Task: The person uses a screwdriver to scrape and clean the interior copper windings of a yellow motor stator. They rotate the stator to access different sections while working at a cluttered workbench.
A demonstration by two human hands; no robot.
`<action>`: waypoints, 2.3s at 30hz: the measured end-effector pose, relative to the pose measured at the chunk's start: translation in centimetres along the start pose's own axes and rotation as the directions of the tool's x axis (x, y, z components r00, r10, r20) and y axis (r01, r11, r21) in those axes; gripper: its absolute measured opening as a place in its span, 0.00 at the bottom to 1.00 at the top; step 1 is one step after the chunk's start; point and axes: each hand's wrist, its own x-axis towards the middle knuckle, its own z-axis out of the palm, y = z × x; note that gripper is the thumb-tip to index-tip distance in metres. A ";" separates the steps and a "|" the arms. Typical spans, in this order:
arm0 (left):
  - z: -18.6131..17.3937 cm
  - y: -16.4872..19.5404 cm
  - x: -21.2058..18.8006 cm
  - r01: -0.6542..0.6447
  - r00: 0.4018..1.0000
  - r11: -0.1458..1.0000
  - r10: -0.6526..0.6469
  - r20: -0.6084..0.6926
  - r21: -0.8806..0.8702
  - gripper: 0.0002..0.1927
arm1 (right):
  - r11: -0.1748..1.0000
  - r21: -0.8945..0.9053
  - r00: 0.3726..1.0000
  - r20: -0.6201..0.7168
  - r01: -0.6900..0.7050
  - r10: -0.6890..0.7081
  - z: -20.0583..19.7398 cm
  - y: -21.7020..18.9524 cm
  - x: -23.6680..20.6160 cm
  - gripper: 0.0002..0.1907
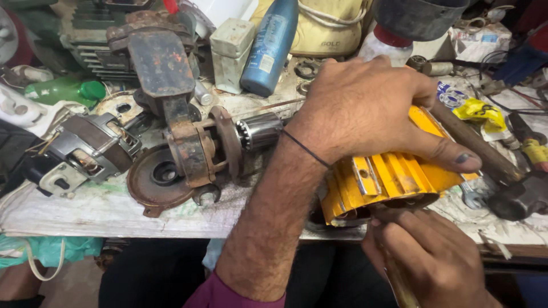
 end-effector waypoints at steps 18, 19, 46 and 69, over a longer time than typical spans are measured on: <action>-2.0 0.5 -0.9 0.088 0.994 0.996 -0.089 0.063 0.010 0.43 | 0.989 0.143 0.993 -0.109 -0.030 0.046 0.7 0.9 -0.4 0.11; -1.9 0.5 -0.8 0.075 0.996 0.997 -0.075 0.051 0.002 0.43 | 0.990 0.141 0.993 -0.112 -0.029 0.045 0.6 0.8 -0.4 0.11; -1.8 0.9 -0.5 0.053 0.996 0.998 -0.056 0.075 0.034 0.45 | 0.997 0.020 0.997 0.045 -0.069 0.068 1.3 1.8 -1.4 0.15; -1.2 0.2 -1.0 0.054 0.997 0.999 -0.054 0.047 -0.005 0.46 | 0.984 0.171 0.972 -0.219 -0.053 0.090 1.7 0.6 -1.2 0.14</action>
